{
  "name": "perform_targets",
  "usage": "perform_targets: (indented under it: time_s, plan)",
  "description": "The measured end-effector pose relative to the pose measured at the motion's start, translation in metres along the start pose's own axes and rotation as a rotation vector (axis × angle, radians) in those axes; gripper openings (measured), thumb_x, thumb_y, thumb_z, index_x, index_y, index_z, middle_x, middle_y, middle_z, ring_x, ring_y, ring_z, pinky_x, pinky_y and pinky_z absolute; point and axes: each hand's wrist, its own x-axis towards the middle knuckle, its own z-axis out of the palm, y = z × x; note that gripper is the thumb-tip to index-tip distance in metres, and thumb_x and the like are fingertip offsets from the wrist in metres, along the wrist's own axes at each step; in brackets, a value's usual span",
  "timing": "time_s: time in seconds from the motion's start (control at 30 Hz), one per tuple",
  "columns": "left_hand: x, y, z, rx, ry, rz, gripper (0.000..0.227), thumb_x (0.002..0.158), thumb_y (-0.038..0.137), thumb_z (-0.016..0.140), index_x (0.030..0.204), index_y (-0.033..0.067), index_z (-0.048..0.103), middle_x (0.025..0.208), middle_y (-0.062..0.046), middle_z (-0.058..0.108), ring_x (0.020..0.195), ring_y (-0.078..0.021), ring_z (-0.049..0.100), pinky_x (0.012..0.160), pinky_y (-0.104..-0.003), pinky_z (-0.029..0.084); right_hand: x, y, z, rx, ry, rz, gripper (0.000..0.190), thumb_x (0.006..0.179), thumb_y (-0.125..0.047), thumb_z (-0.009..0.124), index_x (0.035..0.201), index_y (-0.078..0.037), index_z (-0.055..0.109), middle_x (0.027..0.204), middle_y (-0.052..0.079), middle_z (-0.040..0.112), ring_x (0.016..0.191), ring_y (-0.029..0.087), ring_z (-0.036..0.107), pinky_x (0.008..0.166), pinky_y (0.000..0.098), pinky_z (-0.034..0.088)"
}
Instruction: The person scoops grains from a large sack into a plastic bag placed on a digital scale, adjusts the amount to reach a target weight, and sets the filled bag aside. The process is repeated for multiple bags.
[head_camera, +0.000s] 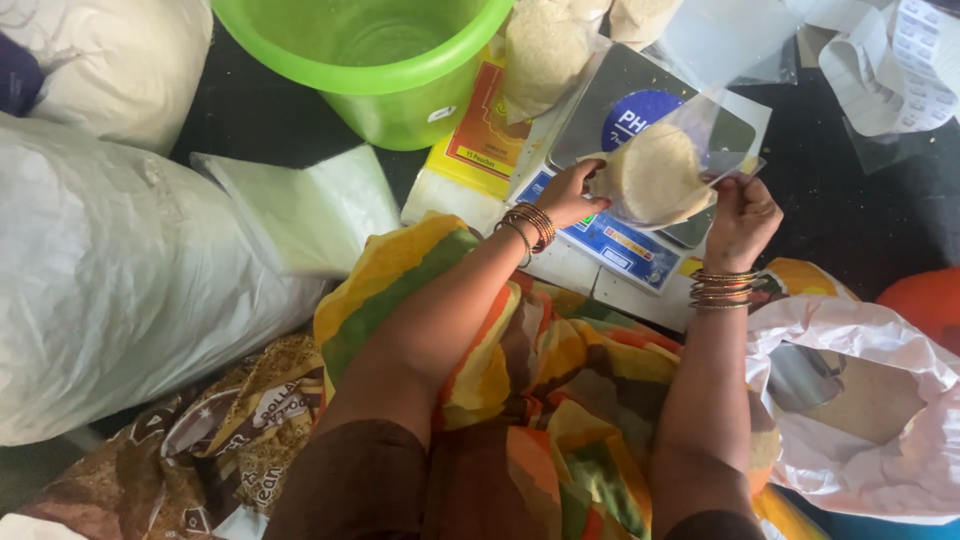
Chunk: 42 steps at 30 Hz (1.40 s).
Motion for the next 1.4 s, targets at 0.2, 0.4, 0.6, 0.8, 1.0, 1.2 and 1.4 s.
perform_targets:
  time_s: [0.2, 0.4, 0.6, 0.8, 1.0, 1.2, 1.4]
  plan:
    - [-0.004, 0.001, -0.01, -0.048, -0.089, -0.081, 0.08, 0.074, 0.02, 0.085, 0.144, 0.0067, 0.049, 0.135, -0.016, 0.064, 0.113, -0.0275, 0.071, 0.099, -0.036, 0.057, -0.011, 0.005, -0.008, 0.211, 0.079, -0.052, 0.023, 0.108, 0.015, 0.057, 0.09, 0.003, 0.065, 0.087, 0.002, 0.069, 0.075, 0.006, 0.057, 0.072, 0.0242, 0.05]
    - [-0.005, -0.008, -0.012, -0.022, -0.06, 0.019, 0.074, 0.079, 0.023, 0.085, 0.143, 0.0041, 0.053, 0.131, -0.019, 0.066, 0.12, -0.0288, 0.067, 0.099, -0.036, 0.056, -0.015, 0.01, -0.054, 0.468, 0.133, -0.117, 0.034, 0.108, -0.022, 0.049, 0.102, 0.005, 0.07, 0.098, 0.011, 0.072, 0.084, 0.018, 0.066, 0.08, 0.0311, 0.056]
    - [-0.002, -0.012, -0.011, 0.048, -0.097, -0.013, 0.062, 0.084, 0.026, 0.079, 0.138, 0.0054, 0.058, 0.125, -0.016, 0.07, 0.116, -0.0279, 0.068, 0.098, -0.037, 0.055, -0.025, 0.002, -0.146, 0.561, 0.252, -0.096, 0.056, 0.109, -0.045, 0.04, 0.097, 0.005, 0.064, 0.087, 0.013, 0.063, 0.079, 0.025, 0.06, 0.077, 0.0355, 0.05]
    - [-0.002, -0.015, -0.019, 0.068, -0.038, -0.032, 0.049, 0.086, 0.023, 0.075, 0.131, 0.0062, 0.064, 0.117, -0.012, 0.074, 0.11, -0.026, 0.071, 0.096, -0.036, 0.056, -0.051, -0.051, -0.179, -0.358, 0.345, -0.263, 0.03, 0.116, -0.003, 0.049, 0.098, 0.011, 0.068, 0.095, 0.018, 0.073, 0.079, 0.023, 0.063, 0.076, 0.0317, 0.05]
    - [0.0, -0.017, -0.023, 0.063, -0.005, -0.021, 0.047, 0.085, 0.021, 0.077, 0.128, 0.0066, 0.065, 0.111, -0.009, 0.077, 0.109, -0.0231, 0.073, 0.096, -0.033, 0.056, -0.046, -0.06, -0.17, -0.387, 0.373, -0.331, 0.028, 0.114, 0.001, 0.05, 0.096, 0.01, 0.069, 0.093, 0.017, 0.074, 0.078, 0.021, 0.063, 0.074, 0.0306, 0.05]
    - [-0.008, -0.001, -0.026, 0.049, -0.154, -0.022, 0.052, 0.082, 0.022, 0.082, 0.129, 0.008, 0.066, 0.113, -0.008, 0.076, 0.108, -0.0225, 0.074, 0.097, -0.033, 0.057, -0.045, -0.051, -0.163, -0.356, 0.433, -0.297, 0.021, 0.109, 0.012, 0.054, 0.104, 0.014, 0.074, 0.099, 0.019, 0.078, 0.081, 0.018, 0.067, 0.076, 0.0293, 0.055]
    - [-0.024, 0.04, -0.028, -0.089, -0.49, 0.132, 0.081, 0.079, 0.026, 0.087, 0.148, 0.0131, 0.047, 0.14, -0.011, 0.062, 0.121, -0.0242, 0.066, 0.104, -0.038, 0.056, -0.04, -0.076, -0.126, -0.179, 0.285, -0.246, 0.016, 0.102, 0.012, 0.053, 0.097, 0.011, 0.068, 0.086, 0.014, 0.073, 0.069, 0.015, 0.063, 0.064, 0.026, 0.048]
